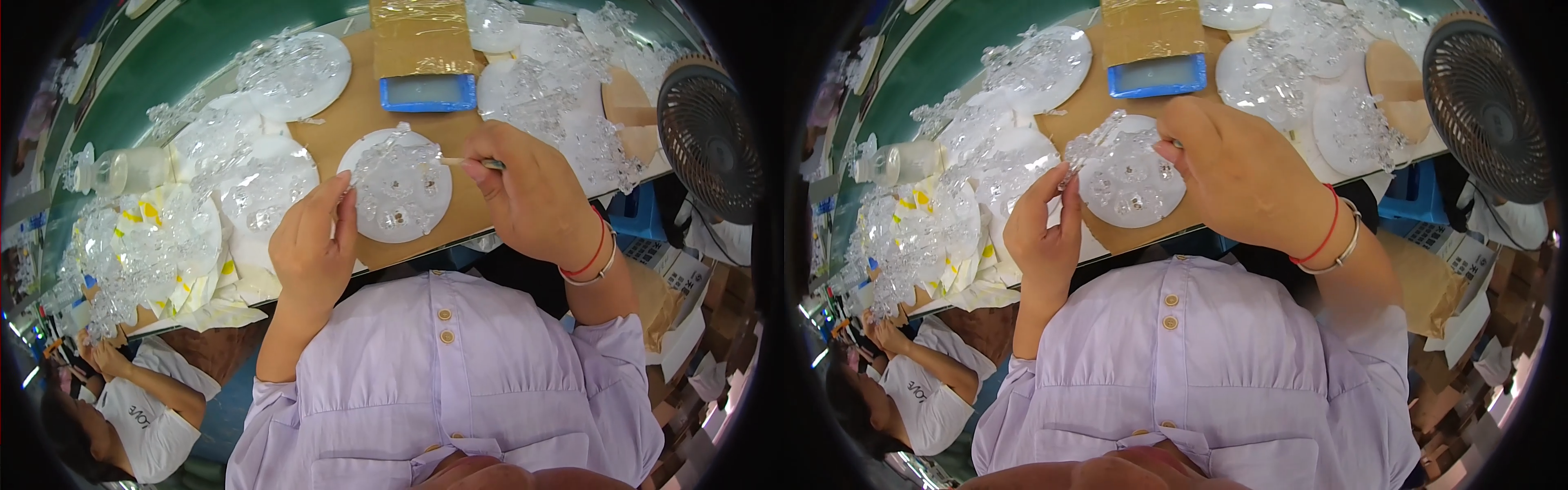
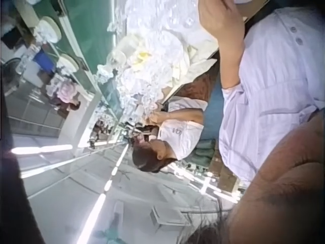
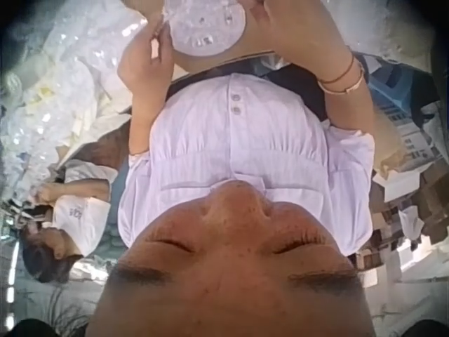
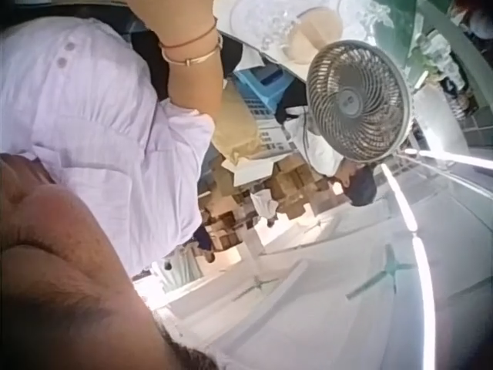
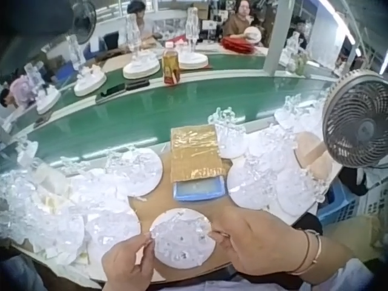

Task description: Applying glue to decorative crystal components and assembling light fixtures on a production line.

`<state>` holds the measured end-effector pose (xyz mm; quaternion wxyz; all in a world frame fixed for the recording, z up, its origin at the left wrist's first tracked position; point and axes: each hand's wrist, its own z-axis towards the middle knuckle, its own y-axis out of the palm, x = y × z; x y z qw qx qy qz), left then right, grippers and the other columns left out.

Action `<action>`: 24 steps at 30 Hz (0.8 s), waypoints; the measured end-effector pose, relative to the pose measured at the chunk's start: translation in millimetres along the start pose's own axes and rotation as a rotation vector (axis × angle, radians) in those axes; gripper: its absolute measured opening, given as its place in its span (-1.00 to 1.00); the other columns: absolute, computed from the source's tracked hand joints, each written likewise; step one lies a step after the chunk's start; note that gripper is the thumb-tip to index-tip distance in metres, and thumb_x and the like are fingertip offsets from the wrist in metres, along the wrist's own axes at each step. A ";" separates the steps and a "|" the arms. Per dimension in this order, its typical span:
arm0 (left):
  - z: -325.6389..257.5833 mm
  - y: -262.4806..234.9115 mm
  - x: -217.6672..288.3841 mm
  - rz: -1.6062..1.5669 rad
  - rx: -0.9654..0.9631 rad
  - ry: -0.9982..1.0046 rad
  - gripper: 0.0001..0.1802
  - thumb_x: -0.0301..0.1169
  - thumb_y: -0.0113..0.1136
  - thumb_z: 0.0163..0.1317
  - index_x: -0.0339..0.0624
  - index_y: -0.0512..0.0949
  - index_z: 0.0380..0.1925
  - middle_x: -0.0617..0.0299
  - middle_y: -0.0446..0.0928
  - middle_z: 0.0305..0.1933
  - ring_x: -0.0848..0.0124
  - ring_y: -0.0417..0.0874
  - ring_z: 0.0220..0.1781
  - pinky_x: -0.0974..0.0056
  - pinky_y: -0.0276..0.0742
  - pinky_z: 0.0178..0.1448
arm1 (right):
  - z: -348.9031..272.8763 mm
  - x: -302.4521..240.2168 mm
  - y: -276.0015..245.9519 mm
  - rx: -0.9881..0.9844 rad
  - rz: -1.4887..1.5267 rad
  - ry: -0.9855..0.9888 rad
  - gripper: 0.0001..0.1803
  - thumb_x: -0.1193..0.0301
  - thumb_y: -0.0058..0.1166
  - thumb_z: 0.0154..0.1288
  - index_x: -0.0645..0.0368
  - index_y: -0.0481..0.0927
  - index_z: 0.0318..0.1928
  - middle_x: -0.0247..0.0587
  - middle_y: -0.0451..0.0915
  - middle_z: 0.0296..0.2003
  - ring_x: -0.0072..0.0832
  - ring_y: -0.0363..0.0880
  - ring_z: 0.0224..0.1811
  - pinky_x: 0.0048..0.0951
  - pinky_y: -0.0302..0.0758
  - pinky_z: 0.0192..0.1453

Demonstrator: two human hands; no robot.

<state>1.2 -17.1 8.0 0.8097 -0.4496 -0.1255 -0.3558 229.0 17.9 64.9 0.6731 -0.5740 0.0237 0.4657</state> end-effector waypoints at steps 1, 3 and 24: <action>0.6 0.8 1.3 0.025 -0.016 -0.027 -0.72 -0.66 0.33 0.03 -0.24 0.60 -0.21 0.10 0.65 -0.32 0.28 0.67 -0.39 0.32 0.57 -0.34 | 0.6 4.4 -0.9 0.007 -0.003 0.016 -0.86 0.61 0.05 0.27 0.29 0.39 -0.19 -0.06 0.50 -0.36 -0.14 0.48 -0.43 -0.34 0.45 -0.35; -0.8 0.8 2.0 0.041 -0.039 -0.070 -0.72 -0.65 0.33 0.03 -0.24 0.61 -0.21 0.09 0.66 -0.30 0.29 0.69 -0.37 0.32 0.58 -0.31 | 1.4 10.6 -1.9 -0.014 0.051 0.018 -0.85 0.61 0.06 0.27 0.29 0.39 -0.19 -0.06 0.49 -0.38 -0.14 0.47 -0.45 -0.34 0.44 -0.37; -5.8 8.4 0.8 -0.009 0.018 -0.277 -0.79 -0.54 0.40 0.08 -0.31 0.61 -0.27 0.12 0.65 -0.34 0.42 0.65 -0.39 0.39 0.57 -0.22 | -76.1 40.3 10.9 0.289 0.227 -0.009 -0.84 0.64 0.00 0.30 0.27 0.36 -0.13 0.01 0.58 -0.33 -0.31 0.57 -0.39 -0.45 0.49 -0.30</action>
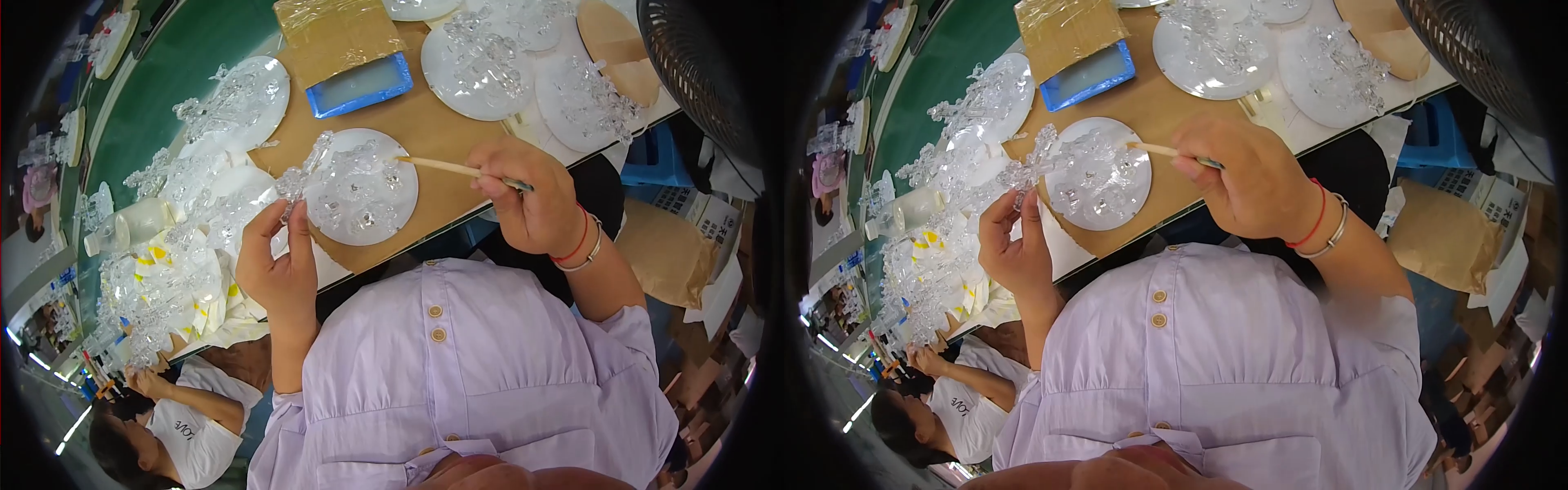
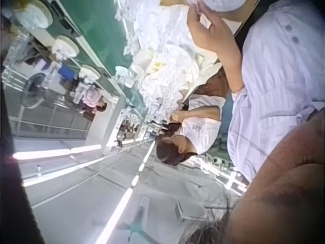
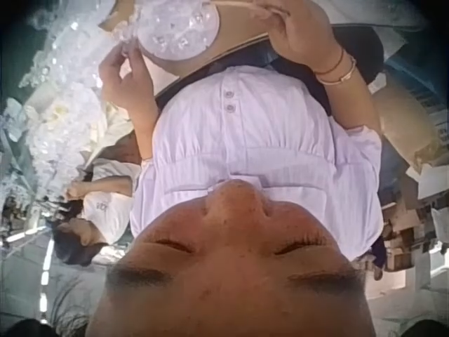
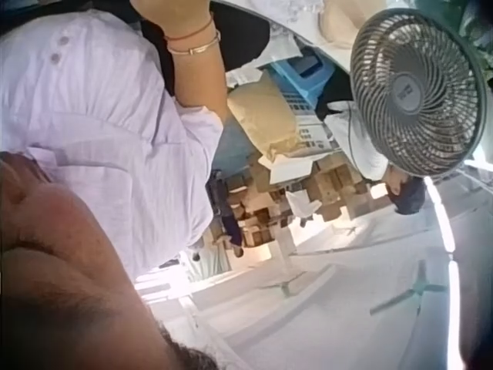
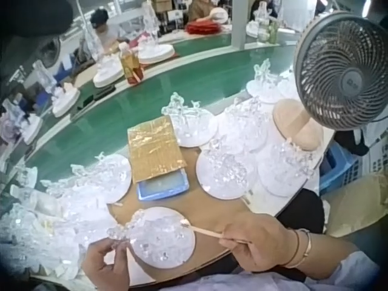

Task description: Applying glue to decorative crystal components and assembling light fixtures on a production line.

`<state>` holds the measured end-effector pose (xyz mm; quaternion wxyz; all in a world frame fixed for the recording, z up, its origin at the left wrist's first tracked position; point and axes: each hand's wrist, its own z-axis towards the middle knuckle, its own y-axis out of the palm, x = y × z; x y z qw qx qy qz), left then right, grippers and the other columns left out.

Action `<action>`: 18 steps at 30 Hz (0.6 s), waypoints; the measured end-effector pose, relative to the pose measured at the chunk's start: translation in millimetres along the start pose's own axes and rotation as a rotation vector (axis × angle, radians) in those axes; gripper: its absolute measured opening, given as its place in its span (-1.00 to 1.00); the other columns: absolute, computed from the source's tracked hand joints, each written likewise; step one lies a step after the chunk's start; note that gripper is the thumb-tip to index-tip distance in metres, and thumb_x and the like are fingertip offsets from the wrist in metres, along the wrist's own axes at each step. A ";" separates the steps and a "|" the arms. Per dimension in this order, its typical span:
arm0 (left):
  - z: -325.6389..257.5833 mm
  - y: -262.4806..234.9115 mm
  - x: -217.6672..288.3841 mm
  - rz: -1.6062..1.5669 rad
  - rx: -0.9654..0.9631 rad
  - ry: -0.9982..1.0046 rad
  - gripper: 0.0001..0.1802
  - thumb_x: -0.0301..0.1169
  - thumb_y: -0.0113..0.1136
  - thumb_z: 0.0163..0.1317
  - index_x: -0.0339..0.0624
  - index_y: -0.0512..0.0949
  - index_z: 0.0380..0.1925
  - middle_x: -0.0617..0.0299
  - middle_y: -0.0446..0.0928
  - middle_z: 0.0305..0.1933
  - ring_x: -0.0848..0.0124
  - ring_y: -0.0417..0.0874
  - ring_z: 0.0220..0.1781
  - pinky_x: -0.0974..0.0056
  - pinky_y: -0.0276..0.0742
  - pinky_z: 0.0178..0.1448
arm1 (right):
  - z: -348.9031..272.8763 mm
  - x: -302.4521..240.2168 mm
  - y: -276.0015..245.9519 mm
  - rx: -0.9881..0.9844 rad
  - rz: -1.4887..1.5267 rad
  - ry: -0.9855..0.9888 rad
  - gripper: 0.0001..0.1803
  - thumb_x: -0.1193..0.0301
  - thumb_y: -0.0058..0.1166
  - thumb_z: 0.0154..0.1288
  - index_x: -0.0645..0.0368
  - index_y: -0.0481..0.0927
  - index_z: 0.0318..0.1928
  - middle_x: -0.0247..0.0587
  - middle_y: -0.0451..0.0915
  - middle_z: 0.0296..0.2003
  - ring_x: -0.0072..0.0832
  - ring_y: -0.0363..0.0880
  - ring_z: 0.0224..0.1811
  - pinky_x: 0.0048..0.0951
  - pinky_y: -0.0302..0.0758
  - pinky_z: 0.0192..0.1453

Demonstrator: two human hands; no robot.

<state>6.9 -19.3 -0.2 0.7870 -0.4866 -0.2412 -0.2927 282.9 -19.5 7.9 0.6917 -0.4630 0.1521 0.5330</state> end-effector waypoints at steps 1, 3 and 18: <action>0.6 1.3 0.3 0.000 -0.010 0.005 -0.79 -0.54 0.40 0.08 -0.31 0.61 -0.27 0.12 0.65 -0.34 0.42 0.65 -0.39 0.39 0.57 -0.22 | 0.6 2.4 2.1 0.008 -0.001 0.008 -0.84 0.64 0.00 0.30 0.27 0.36 -0.13 0.01 0.58 -0.33 -0.31 0.57 -0.39 -0.45 0.49 -0.30; 1.6 2.4 0.9 -0.013 0.021 0.008 -0.81 -0.52 0.40 0.09 -0.31 0.61 -0.30 0.14 0.65 -0.34 0.45 0.64 -0.39 0.40 0.57 -0.24 | 3.2 8.3 7.2 0.048 -0.013 -0.045 -0.84 0.65 -0.02 0.30 0.28 0.37 -0.13 0.01 0.58 -0.34 -0.28 0.57 -0.39 -0.43 0.50 -0.30; 2.8 0.7 8.5 0.013 0.016 -0.021 -0.82 -0.49 0.40 0.10 -0.32 0.60 -0.33 0.15 0.65 -0.37 0.46 0.66 -0.39 0.41 0.58 -0.23 | -19.6 -9.2 -3.8 -0.030 -0.023 -0.079 -0.82 0.66 0.02 0.25 0.25 0.37 -0.16 0.02 0.57 -0.30 -0.22 0.57 -0.42 -0.40 0.53 -0.35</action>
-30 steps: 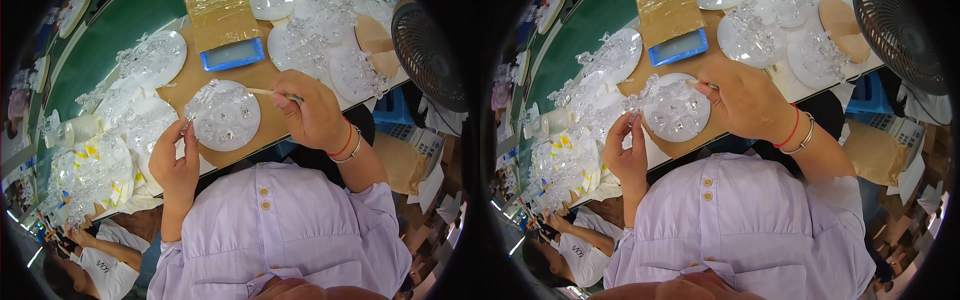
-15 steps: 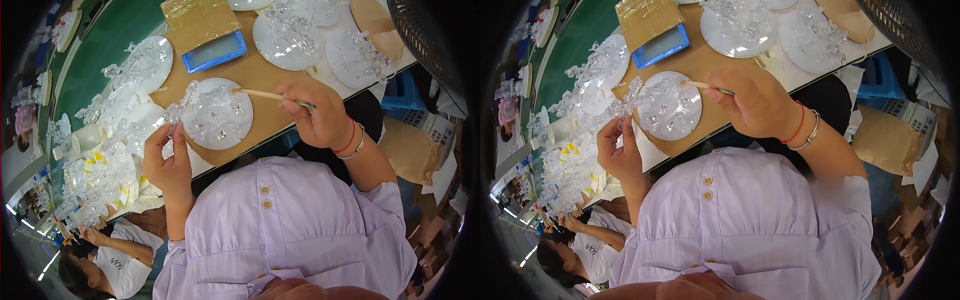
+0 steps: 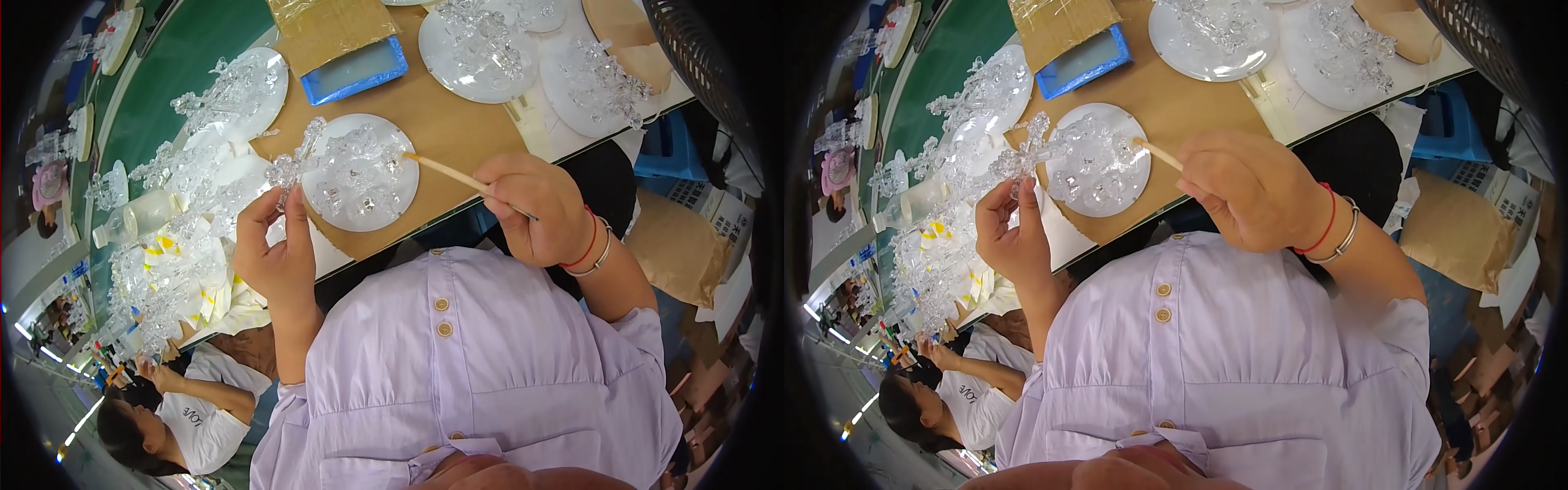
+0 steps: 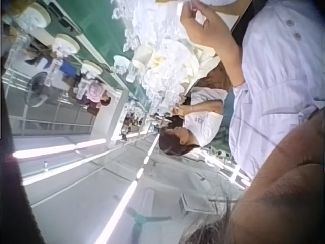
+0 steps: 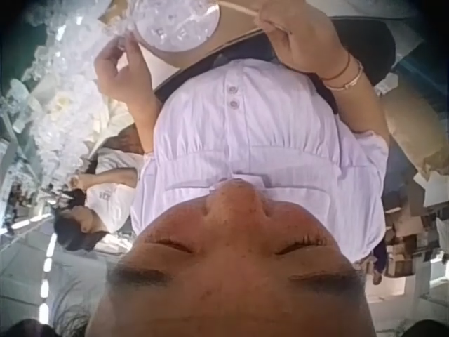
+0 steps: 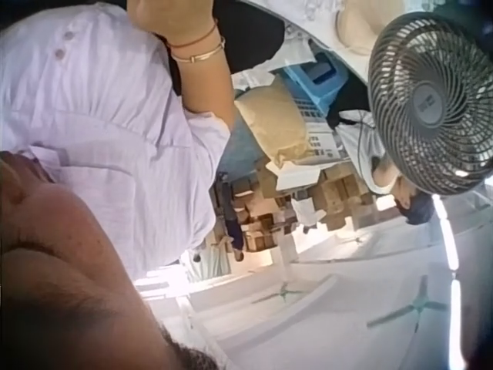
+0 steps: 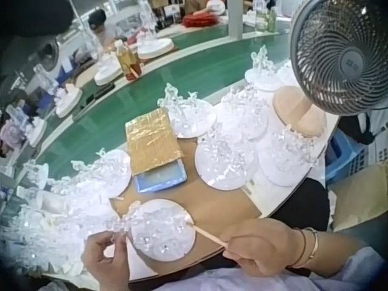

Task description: Applying glue to decorative crystal components and assembling light fixtures on a production line.

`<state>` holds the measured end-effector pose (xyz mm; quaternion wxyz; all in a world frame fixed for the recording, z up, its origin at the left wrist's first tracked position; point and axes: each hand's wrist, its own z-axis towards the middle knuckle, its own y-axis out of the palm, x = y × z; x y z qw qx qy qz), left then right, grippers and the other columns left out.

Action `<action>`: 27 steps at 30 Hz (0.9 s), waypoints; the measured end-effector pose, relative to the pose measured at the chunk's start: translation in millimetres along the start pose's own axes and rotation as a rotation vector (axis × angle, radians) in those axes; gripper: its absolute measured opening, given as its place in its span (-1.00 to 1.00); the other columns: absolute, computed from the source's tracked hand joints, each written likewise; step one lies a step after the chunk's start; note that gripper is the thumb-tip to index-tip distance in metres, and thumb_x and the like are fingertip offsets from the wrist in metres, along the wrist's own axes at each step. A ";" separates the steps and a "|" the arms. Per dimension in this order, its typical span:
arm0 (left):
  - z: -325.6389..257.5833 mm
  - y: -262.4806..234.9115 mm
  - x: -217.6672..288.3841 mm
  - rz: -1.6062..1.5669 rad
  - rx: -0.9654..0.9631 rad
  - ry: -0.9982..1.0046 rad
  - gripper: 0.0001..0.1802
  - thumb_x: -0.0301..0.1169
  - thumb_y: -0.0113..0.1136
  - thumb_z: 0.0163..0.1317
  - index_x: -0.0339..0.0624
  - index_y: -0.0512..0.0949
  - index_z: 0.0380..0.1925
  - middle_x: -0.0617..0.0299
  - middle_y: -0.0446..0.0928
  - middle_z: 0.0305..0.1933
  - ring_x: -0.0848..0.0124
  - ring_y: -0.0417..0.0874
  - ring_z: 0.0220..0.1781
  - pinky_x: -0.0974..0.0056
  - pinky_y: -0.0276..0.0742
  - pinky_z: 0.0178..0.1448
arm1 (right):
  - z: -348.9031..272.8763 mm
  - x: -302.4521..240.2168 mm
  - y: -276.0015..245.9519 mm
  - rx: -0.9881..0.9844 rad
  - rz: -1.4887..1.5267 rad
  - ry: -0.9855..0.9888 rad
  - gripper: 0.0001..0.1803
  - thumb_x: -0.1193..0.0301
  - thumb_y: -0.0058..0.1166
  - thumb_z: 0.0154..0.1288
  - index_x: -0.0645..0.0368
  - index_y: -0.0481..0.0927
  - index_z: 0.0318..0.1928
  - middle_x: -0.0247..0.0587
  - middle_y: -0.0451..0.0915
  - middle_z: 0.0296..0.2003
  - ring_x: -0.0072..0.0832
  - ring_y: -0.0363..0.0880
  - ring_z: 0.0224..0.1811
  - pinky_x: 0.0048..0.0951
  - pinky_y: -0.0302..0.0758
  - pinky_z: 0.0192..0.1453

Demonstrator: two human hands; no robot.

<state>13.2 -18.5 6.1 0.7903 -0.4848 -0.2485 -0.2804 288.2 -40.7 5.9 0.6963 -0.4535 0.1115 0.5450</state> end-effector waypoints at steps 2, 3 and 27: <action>-0.5 -1.1 -0.1 -0.001 -0.012 0.004 -0.80 -0.50 0.39 0.12 -0.34 0.59 -0.31 0.17 0.63 -0.35 0.50 0.62 -0.37 0.44 0.55 -0.22 | 1.3 0.0 1.1 -0.005 -0.014 -0.032 -0.80 0.66 0.03 0.24 0.25 0.36 -0.16 0.03 0.56 -0.29 -0.21 0.57 -0.43 -0.39 0.53 -0.36; -0.7 -0.4 -1.6 -0.012 -0.024 0.007 -0.79 -0.51 0.38 0.13 -0.36 0.57 -0.28 0.18 0.61 -0.33 0.54 0.59 -0.36 0.47 0.53 -0.20 | 1.6 0.6 2.0 -0.013 -0.036 -0.063 -0.79 0.67 0.04 0.22 0.26 0.35 -0.16 0.05 0.56 -0.28 -0.20 0.56 -0.43 -0.38 0.53 -0.37; -9.0 -5.4 0.8 0.017 -0.025 0.034 -0.80 -0.52 0.41 0.07 -0.35 0.58 -0.35 0.14 0.61 -0.44 0.47 0.63 -0.47 0.43 0.55 -0.31 | -10.7 -10.2 0.8 -0.032 -0.023 -0.071 -0.72 0.70 0.07 0.11 0.26 0.34 -0.18 0.07 0.54 -0.31 -0.16 0.55 -0.46 -0.33 0.53 -0.42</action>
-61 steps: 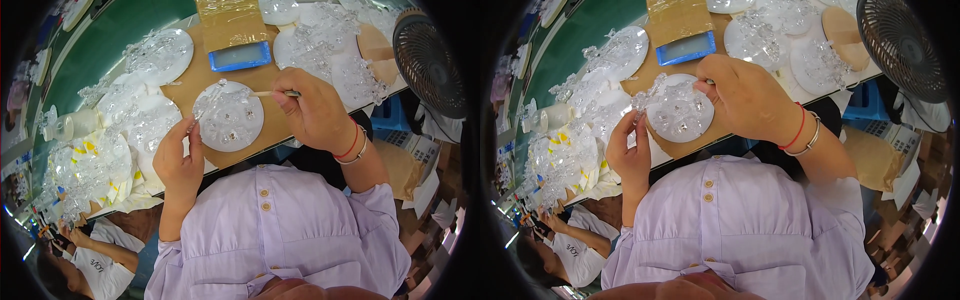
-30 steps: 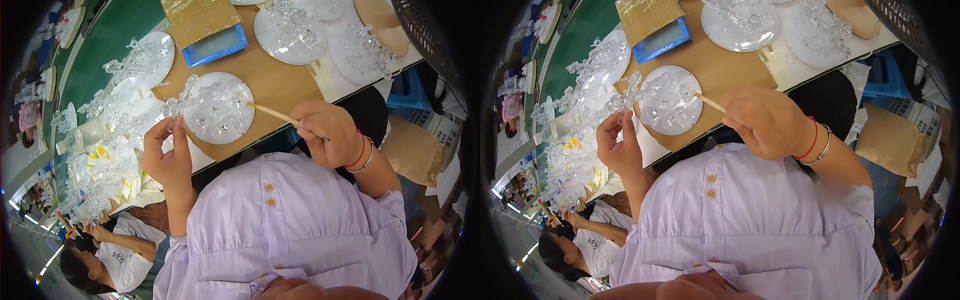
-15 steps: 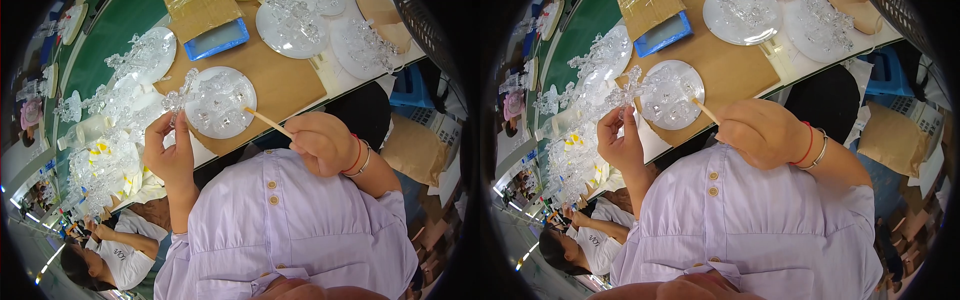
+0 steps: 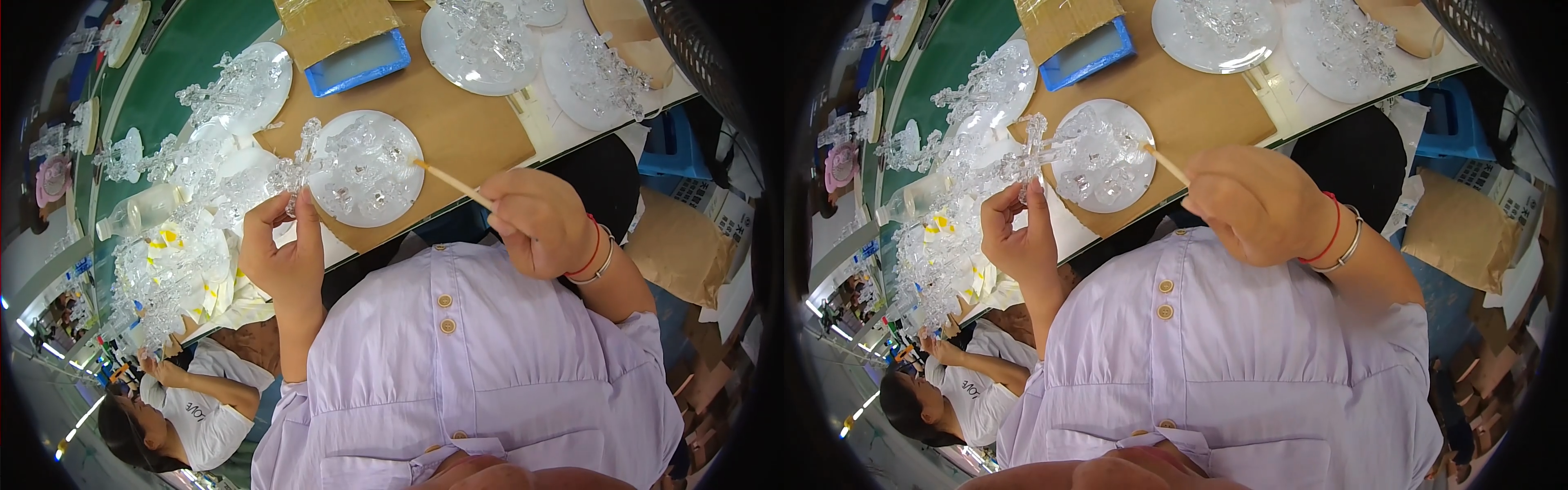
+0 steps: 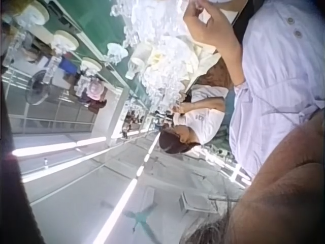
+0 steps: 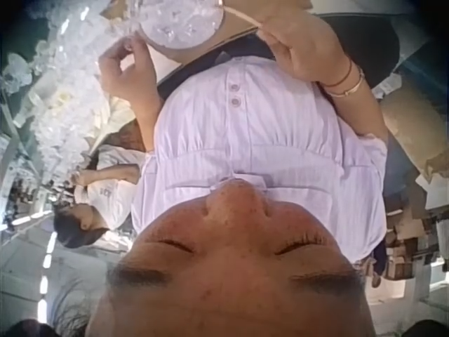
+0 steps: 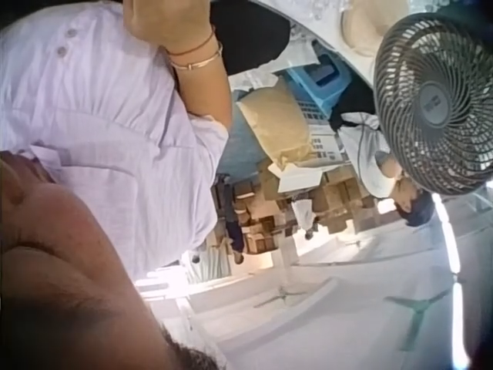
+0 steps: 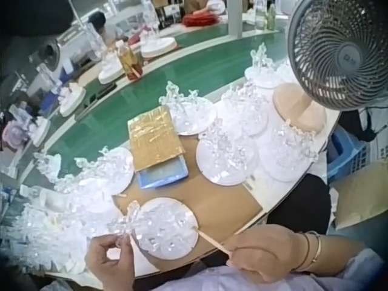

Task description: Applying glue to decorative crystal components and assembling light fixtures on a production line.

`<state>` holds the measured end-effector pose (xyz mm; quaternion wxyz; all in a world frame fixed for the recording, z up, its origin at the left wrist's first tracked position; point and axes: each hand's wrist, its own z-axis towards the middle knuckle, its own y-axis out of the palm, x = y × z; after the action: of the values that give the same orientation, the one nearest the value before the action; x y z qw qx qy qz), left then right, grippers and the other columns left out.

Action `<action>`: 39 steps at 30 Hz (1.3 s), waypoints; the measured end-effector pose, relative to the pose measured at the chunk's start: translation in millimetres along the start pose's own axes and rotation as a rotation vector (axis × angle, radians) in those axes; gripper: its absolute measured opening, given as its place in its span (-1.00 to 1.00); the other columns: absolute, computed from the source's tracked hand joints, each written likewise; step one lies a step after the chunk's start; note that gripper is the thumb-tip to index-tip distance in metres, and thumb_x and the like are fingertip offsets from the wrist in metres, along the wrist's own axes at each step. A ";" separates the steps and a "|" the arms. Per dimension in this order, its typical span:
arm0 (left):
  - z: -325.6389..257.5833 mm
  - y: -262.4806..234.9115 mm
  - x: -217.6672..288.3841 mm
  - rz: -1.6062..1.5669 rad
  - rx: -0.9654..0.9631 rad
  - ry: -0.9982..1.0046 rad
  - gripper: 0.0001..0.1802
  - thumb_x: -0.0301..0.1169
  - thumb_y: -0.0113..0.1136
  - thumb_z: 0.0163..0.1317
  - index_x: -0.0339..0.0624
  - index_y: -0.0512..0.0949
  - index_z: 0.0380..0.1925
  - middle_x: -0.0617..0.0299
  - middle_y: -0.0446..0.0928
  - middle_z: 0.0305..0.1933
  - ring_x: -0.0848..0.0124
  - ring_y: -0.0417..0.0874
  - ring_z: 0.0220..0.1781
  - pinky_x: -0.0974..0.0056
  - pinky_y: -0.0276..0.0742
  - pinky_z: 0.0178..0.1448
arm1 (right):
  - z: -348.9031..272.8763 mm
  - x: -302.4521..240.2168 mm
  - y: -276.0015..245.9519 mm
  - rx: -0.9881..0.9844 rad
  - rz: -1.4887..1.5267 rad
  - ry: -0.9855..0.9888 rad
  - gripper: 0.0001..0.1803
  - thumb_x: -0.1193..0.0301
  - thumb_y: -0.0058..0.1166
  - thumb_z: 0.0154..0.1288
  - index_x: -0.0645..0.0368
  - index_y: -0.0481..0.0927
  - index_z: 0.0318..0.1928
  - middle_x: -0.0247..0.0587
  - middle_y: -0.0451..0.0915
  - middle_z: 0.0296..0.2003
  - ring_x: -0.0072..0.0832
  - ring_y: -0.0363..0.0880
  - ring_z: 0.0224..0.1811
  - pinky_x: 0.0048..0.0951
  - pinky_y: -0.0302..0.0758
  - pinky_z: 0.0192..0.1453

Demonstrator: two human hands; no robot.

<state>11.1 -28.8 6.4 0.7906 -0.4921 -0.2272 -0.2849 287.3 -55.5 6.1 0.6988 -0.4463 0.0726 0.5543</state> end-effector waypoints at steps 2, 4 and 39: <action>-0.9 -0.3 -0.7 0.008 0.009 -0.001 -0.80 -0.51 0.41 0.07 -0.34 0.57 -0.36 0.15 0.61 -0.45 0.47 0.62 -0.47 0.43 0.54 -0.31 | -4.8 -3.8 1.0 -0.011 0.032 -0.013 -0.71 0.71 0.07 0.10 0.26 0.34 -0.18 0.07 0.54 -0.31 -0.17 0.54 -0.47 -0.33 0.52 -0.42; -2.1 -0.7 0.7 0.014 0.012 0.000 -0.80 -0.51 0.41 0.07 -0.34 0.57 -0.37 0.15 0.61 -0.45 0.48 0.61 -0.48 0.43 0.54 -0.31 | -7.6 -6.0 0.3 -0.020 0.062 -0.022 -0.71 0.72 0.08 0.09 0.26 0.34 -0.18 0.07 0.54 -0.31 -0.17 0.53 -0.48 -0.33 0.51 -0.43; -6.9 -5.3 32.9 0.052 -0.139 -0.100 -0.20 -0.50 0.32 0.08 -0.22 0.20 0.34 0.27 0.48 -0.51 0.52 0.48 -0.49 0.43 0.47 -0.27 | -13.1 -21.7 8.9 0.030 0.060 -0.057 -0.66 0.71 0.16 -0.07 0.24 0.41 -0.23 0.04 0.55 -0.30 -0.18 0.58 -0.43 -0.33 0.57 -0.38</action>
<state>32.3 -44.4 28.0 0.7492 -0.5653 -0.2333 -0.2543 276.9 -80.3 6.5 0.6902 -0.4175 0.0742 0.5864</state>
